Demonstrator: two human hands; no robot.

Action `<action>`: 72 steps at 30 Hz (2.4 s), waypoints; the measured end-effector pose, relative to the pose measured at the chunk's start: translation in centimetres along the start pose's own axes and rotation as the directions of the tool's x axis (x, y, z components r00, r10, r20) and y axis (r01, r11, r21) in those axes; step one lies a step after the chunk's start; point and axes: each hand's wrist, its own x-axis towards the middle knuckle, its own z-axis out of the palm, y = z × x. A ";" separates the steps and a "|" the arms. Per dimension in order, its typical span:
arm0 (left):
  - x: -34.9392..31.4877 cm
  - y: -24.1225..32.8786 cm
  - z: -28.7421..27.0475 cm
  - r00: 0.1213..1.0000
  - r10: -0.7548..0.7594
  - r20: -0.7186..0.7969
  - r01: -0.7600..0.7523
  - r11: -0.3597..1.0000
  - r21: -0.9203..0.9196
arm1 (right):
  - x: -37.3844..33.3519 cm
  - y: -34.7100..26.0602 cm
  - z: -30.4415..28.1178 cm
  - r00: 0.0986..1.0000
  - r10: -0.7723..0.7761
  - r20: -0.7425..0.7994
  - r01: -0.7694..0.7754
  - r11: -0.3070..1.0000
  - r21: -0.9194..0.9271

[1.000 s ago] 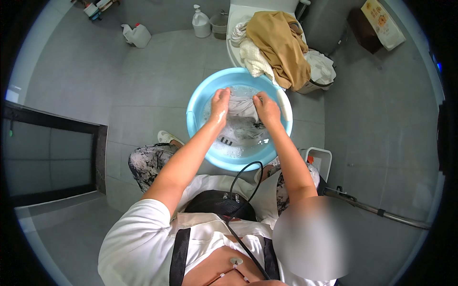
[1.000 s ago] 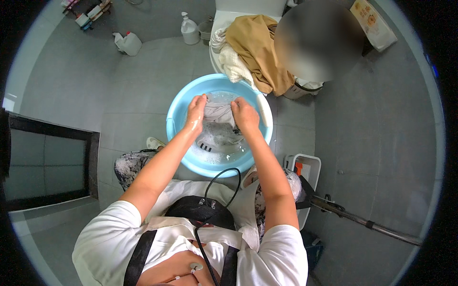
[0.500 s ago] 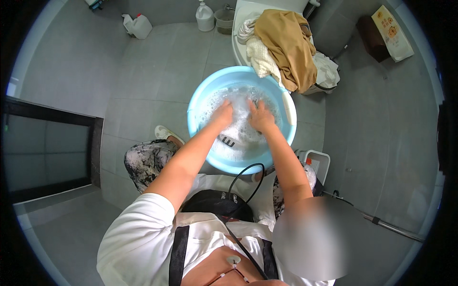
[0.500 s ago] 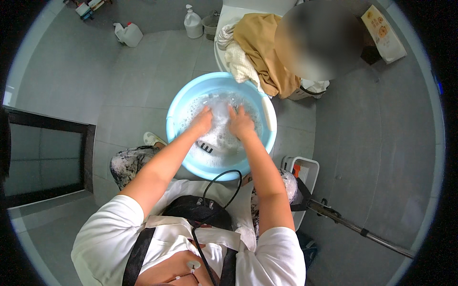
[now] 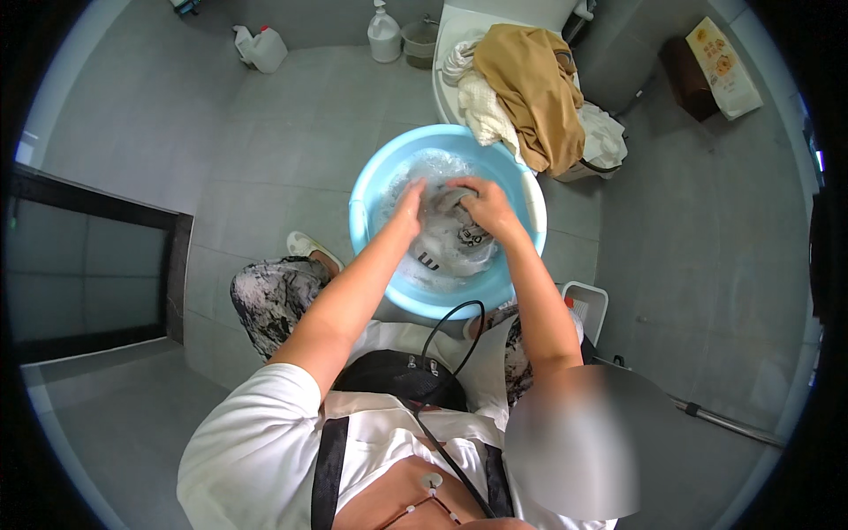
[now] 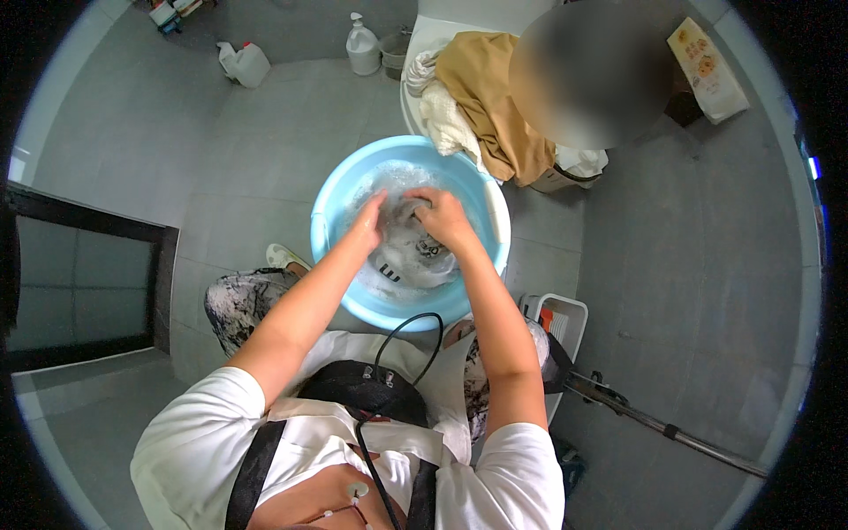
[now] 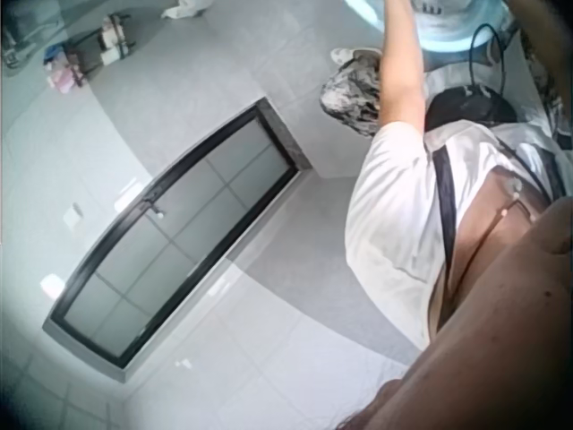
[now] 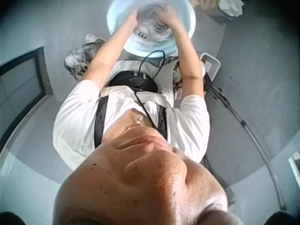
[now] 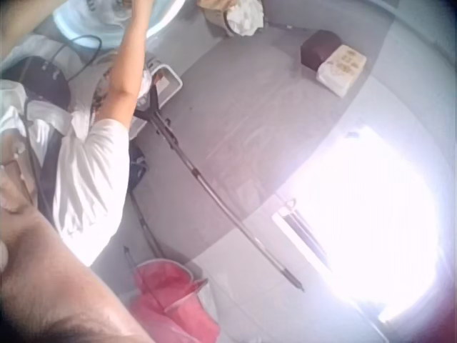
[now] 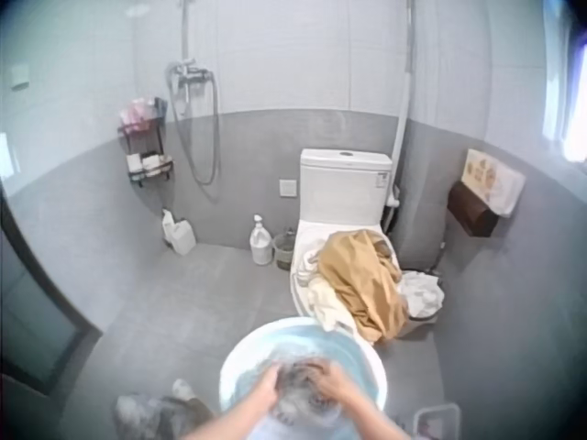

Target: The person washes several items of clothing in a basin of soapy water by hand. They pick up a white shirt and a grey shirt from the floor, place them into the water, and vigorously scrub and rub the fabric before lifting the wet items to show them.

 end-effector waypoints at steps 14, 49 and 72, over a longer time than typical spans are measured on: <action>-5.4 1.8 4.2 0.872 0.058 0.485 0.128 0.931 -0.341 | -4.2 -2.9 1.8 0.942 -0.247 -0.227 0.191 0.951 -0.242; -2.1 2.1 -2.0 0.622 0.548 0.560 -0.685 0.034 0.728 | -0.3 3.8 -2.2 0.963 -0.150 -0.225 0.080 0.953 -0.292; -0.2 0.1 0.8 0.950 -0.046 0.309 0.022 0.996 0.082 | 2.9 6.0 2.7 0.939 0.246 -0.241 -0.196 0.957 0.214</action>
